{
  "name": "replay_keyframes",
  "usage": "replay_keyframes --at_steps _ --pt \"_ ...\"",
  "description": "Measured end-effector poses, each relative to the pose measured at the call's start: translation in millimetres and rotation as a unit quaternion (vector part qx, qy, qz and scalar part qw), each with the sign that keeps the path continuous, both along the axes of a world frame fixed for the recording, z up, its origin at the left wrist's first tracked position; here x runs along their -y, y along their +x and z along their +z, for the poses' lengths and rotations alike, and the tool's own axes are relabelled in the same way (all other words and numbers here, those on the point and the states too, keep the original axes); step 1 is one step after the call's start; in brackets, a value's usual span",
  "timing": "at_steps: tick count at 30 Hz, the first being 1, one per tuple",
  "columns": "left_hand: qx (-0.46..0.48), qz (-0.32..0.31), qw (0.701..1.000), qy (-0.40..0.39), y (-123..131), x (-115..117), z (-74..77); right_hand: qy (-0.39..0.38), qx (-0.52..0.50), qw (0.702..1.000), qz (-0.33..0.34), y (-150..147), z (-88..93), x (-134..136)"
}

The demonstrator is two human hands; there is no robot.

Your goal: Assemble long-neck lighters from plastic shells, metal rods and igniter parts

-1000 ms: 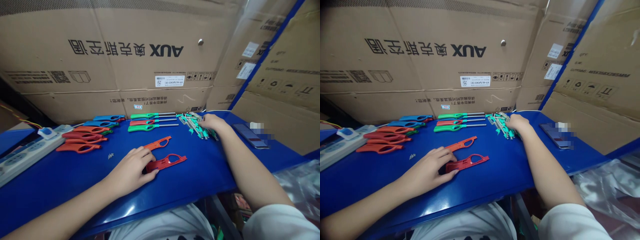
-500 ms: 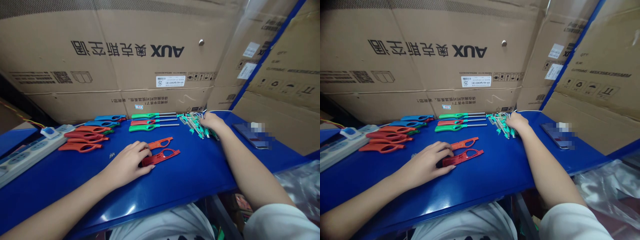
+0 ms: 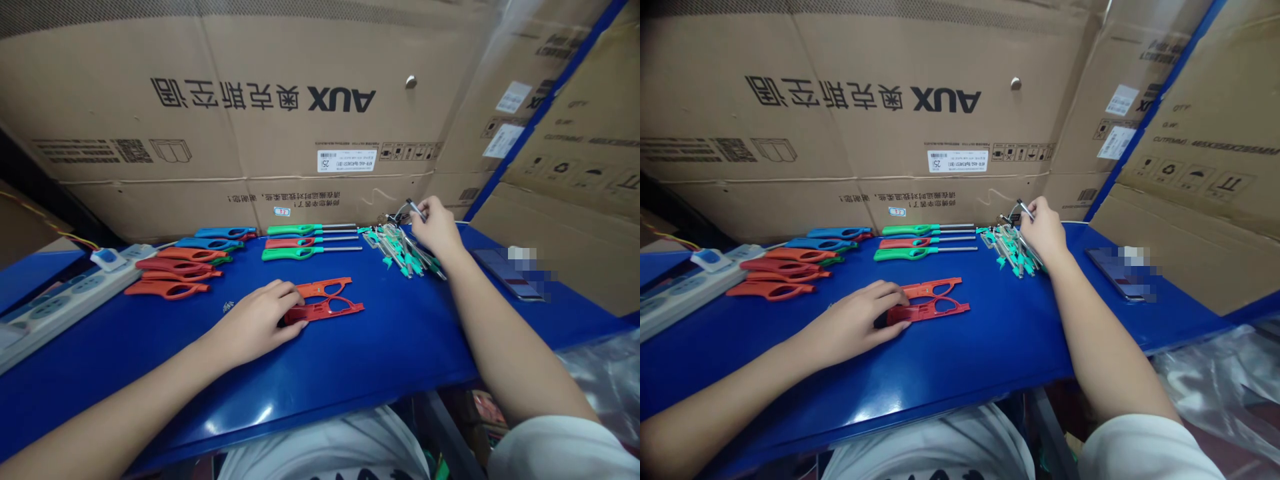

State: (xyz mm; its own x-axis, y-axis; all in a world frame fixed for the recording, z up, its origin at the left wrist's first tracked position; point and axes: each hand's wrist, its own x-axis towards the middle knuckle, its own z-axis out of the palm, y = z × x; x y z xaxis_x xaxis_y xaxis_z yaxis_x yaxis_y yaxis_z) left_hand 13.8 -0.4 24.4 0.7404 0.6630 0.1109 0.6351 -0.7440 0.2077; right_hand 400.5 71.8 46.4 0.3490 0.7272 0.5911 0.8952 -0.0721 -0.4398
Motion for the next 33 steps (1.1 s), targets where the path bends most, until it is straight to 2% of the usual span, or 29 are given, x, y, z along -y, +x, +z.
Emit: replay_keyframes --at_steps 4,11,22,33 --pt "0.002 0.002 1.000 -0.006 -1.5 -1.7 0.1 0.074 -0.039 0.996 0.025 -0.6 1.3 -2.5" --pt "-0.004 0.001 1.000 -0.012 -2.1 -2.3 0.8 0.076 -0.048 0.995 0.048 0.6 1.3 -3.4" --pt "0.000 -0.010 1.000 -0.002 -1.8 -1.9 2.5 -0.060 -0.014 0.997 0.053 8.1 -5.0 -7.9" --pt "-0.008 -0.013 1.000 -0.008 -2.3 -1.9 2.3 -0.183 0.032 0.979 0.081 6.7 -18.6 -12.7"
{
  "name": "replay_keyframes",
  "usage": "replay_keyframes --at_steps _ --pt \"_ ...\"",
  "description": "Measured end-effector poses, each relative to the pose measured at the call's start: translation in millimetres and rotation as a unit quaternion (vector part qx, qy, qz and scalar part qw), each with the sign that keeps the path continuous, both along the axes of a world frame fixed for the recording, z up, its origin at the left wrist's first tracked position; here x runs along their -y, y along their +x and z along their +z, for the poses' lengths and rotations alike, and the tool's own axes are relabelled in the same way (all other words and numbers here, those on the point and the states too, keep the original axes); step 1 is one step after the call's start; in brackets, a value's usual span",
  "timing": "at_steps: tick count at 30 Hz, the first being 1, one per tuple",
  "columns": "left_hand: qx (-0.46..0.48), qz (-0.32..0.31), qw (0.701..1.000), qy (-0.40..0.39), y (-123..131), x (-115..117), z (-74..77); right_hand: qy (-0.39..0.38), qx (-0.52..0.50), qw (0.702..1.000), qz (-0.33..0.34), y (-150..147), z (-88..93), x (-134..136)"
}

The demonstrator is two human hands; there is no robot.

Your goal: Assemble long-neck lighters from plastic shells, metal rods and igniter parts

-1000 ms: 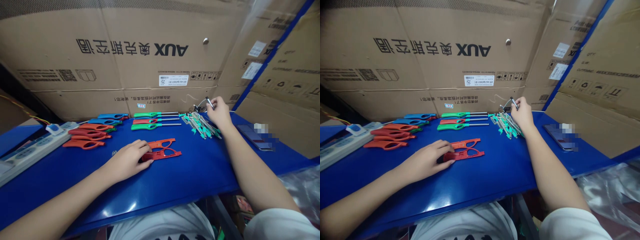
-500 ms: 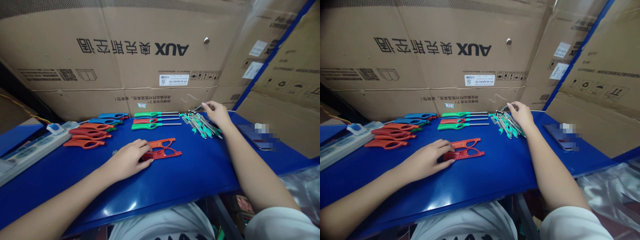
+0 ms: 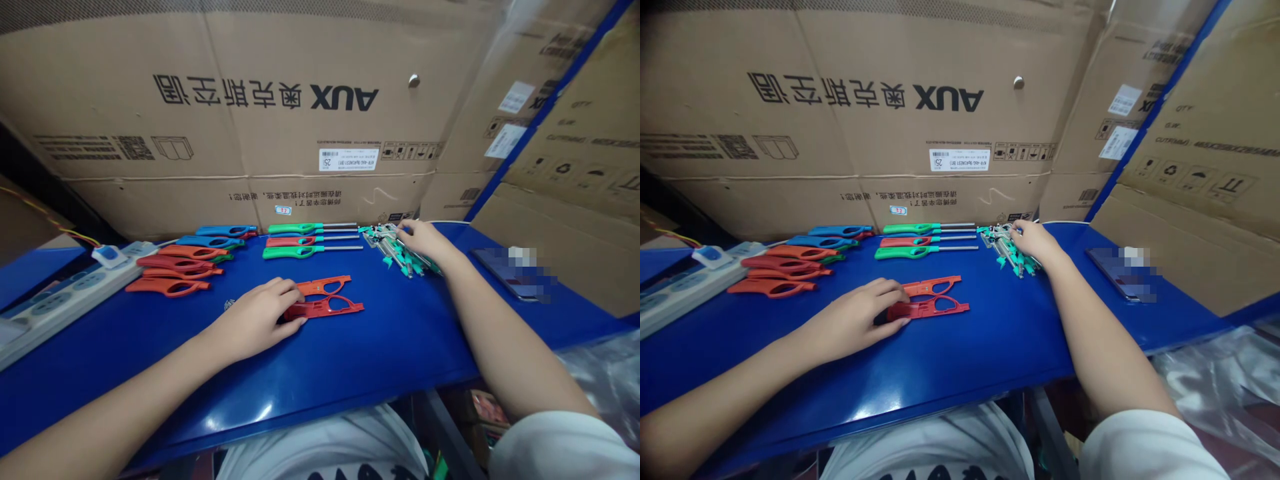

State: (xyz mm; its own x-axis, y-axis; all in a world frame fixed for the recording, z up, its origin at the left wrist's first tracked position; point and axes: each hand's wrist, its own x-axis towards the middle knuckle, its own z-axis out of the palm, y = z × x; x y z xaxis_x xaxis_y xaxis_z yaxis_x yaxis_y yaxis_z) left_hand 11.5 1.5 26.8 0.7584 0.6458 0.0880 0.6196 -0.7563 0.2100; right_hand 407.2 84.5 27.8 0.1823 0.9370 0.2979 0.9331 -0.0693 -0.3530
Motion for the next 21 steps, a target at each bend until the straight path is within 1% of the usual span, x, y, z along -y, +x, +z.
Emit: replay_keyframes --at_steps 2,5,11,13,17,21 --pt "0.000 0.001 1.000 -0.001 -0.1 -0.2 -0.2 0.008 -0.001 1.000 0.002 -2.3 0.1 0.6" --pt "-0.002 0.002 1.000 0.001 0.3 -0.8 -0.6 0.047 -0.011 0.999 0.009 -7.4 4.4 3.4" --pt "0.002 0.000 1.000 0.006 0.3 -0.7 -0.1 0.183 -0.072 0.980 0.019 -14.7 13.2 8.3" --pt "0.007 -0.001 1.000 0.006 0.4 -0.2 0.3 0.194 -0.078 0.978 0.021 -15.7 14.3 9.2" --pt "0.023 -0.003 1.000 0.008 0.3 0.0 0.6 0.180 -0.078 0.980 0.023 -19.0 16.2 12.0" --pt "0.017 0.000 1.000 0.008 -2.4 -1.1 1.5 0.178 -0.095 0.978 0.057 -29.2 19.4 16.8"
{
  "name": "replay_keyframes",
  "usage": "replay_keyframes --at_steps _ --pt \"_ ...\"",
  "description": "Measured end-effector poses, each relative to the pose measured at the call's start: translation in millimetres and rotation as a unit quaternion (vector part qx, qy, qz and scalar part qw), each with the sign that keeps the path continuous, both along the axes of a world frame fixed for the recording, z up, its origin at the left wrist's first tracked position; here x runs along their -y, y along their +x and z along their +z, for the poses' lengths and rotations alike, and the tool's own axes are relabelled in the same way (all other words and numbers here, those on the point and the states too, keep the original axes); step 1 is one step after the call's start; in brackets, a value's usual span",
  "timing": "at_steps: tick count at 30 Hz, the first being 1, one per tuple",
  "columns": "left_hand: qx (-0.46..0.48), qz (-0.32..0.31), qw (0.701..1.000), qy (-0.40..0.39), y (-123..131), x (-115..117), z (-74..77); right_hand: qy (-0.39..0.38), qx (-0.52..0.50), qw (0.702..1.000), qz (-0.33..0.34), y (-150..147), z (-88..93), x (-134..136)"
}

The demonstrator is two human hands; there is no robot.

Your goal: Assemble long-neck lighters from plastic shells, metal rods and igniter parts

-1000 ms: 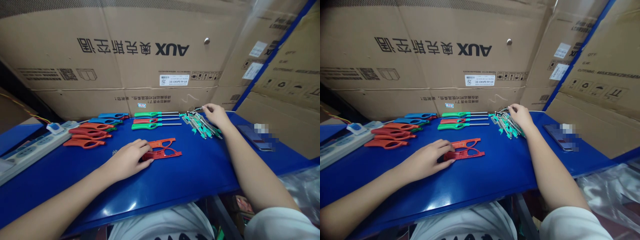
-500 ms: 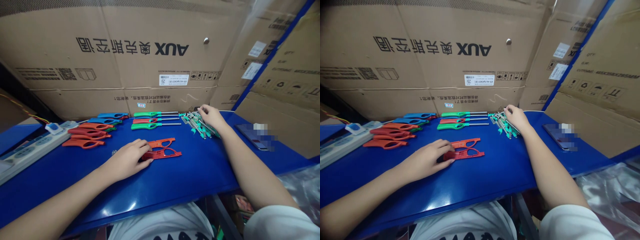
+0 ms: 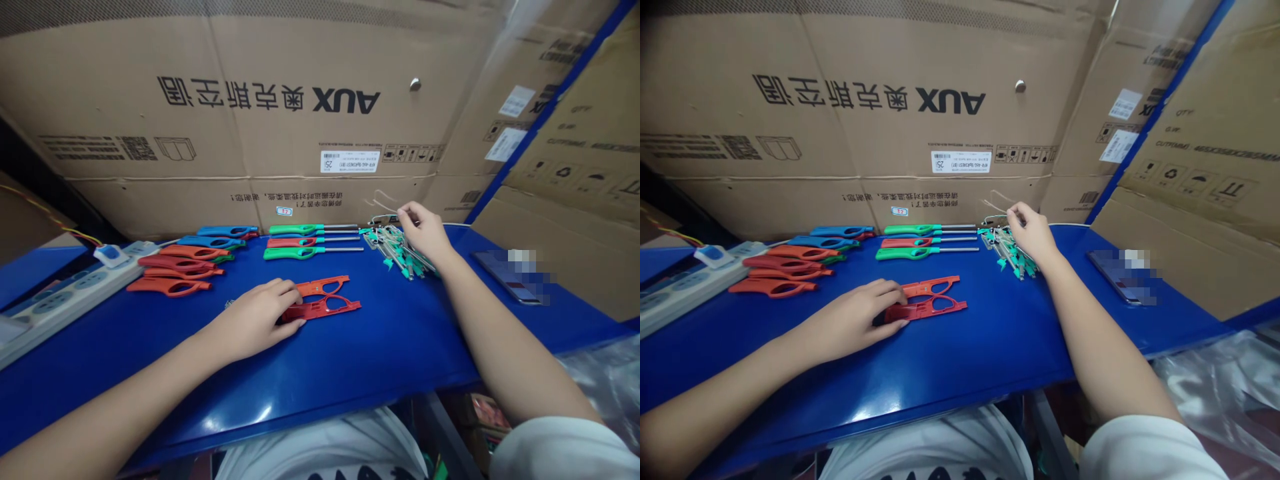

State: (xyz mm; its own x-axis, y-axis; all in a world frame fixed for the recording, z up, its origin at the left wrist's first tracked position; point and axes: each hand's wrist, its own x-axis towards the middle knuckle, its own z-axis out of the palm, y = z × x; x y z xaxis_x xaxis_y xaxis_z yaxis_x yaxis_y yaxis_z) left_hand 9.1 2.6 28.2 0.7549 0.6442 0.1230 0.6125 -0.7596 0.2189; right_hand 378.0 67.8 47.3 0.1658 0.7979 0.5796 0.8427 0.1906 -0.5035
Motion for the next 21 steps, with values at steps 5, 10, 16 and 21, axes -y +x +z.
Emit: replay_keyframes --at_steps 5,10,16,21 --pt "0.001 0.006 1.000 -0.019 -3.4 -0.2 4.3 0.002 -0.086 0.988 0.128 -30.8 4.5 10.2" --pt "0.263 0.093 0.959 -0.042 2.6 2.9 11.0 -0.059 -0.140 0.947 0.284 -77.8 1.7 33.1" --pt "0.457 0.132 0.798 -0.371 11.6 5.6 14.6 -0.005 -0.005 0.917 0.399 -113.8 -13.6 63.5" --pt "0.378 0.116 0.748 -0.533 14.4 10.5 13.7 0.036 0.140 0.879 0.453 -120.8 -24.4 69.3"
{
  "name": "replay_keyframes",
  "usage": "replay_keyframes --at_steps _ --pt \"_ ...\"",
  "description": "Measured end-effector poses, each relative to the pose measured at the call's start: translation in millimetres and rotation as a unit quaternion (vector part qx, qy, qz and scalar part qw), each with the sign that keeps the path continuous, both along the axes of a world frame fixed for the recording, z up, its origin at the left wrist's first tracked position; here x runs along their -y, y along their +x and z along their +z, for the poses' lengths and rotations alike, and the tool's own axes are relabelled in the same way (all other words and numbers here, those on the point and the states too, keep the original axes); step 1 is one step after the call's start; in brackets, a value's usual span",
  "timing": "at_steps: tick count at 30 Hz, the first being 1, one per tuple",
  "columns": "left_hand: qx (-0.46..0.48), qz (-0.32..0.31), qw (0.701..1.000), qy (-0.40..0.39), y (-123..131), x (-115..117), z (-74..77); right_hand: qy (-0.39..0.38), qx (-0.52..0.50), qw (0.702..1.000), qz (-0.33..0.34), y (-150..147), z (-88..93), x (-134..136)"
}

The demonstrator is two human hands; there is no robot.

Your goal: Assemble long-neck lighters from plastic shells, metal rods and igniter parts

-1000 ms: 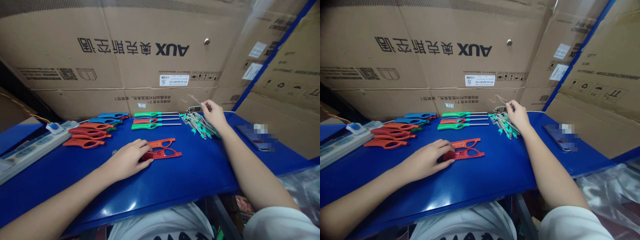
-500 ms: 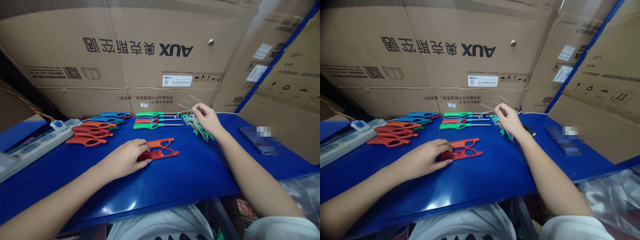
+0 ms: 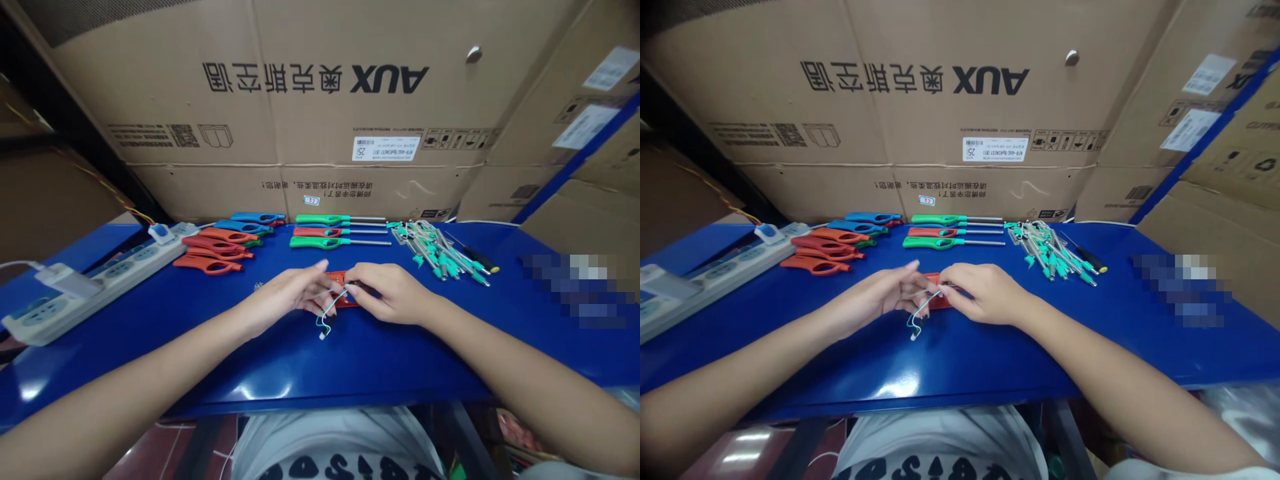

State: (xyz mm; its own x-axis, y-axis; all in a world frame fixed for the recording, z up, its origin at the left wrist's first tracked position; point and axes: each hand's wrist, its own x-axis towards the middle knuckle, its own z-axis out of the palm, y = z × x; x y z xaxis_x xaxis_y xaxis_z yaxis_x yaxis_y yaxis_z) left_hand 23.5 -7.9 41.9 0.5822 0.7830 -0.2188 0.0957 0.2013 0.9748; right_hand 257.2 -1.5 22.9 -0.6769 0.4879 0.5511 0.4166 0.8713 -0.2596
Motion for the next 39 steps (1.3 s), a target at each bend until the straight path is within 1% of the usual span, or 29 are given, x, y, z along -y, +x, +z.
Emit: replay_keyframes --at_steps 4,8,13,16,18,20,22,25,27,28,30,32,35,39 --pt "-0.033 -0.038 0.998 0.032 2.1 4.2 -2.7 0.028 0.027 0.999 0.010 -1.2 -4.2 -2.0" --pt "-0.034 -0.059 0.996 0.058 2.7 5.0 -5.7 0.015 0.026 1.000 0.007 -1.4 -4.3 -0.7" --pt "-0.022 -0.037 0.996 0.072 1.7 3.5 -7.1 -0.014 0.033 0.999 -0.016 0.8 -1.5 3.5" --pt "-0.044 -0.009 0.989 0.141 1.1 3.9 -7.1 -0.018 0.027 0.999 -0.004 2.1 -1.5 3.6" --pt "-0.069 0.023 0.972 0.222 0.8 5.5 -7.1 -0.012 0.020 1.000 0.009 2.4 -2.2 2.5" --pt "-0.094 0.050 0.942 0.317 0.1 7.8 -7.4 0.008 0.013 1.000 0.020 2.1 -3.2 1.0" --pt "-0.104 0.062 0.900 0.418 -1.1 10.0 -7.9 0.032 0.007 0.999 0.030 1.5 -4.3 0.0" --pt "-0.093 0.063 0.825 0.555 -3.2 12.2 -9.0 0.065 -0.003 0.997 0.045 0.5 -5.5 -0.2" --pt "-0.088 0.066 0.783 0.612 -4.1 12.8 -9.6 0.083 -0.010 0.995 0.054 0.2 -5.7 0.3" --pt "-0.088 0.068 0.770 0.629 -4.3 13.0 -9.8 0.091 -0.013 0.994 0.057 0.1 -5.6 0.7" --pt "-0.084 0.071 0.754 0.647 -4.2 13.3 -9.8 0.105 -0.014 0.993 0.059 0.2 -4.8 1.2" --pt "-0.078 0.074 0.750 0.653 -3.8 13.8 -9.8 0.122 -0.009 0.991 0.054 0.5 -3.6 1.7" --pt "-0.071 0.083 0.753 0.649 -2.9 15.3 -9.8 0.159 0.006 0.986 0.041 0.2 -1.4 2.6" --pt "-0.071 0.092 0.763 0.636 -1.1 17.7 -8.8 0.234 0.026 0.972 0.021 -1.6 1.7 4.9"
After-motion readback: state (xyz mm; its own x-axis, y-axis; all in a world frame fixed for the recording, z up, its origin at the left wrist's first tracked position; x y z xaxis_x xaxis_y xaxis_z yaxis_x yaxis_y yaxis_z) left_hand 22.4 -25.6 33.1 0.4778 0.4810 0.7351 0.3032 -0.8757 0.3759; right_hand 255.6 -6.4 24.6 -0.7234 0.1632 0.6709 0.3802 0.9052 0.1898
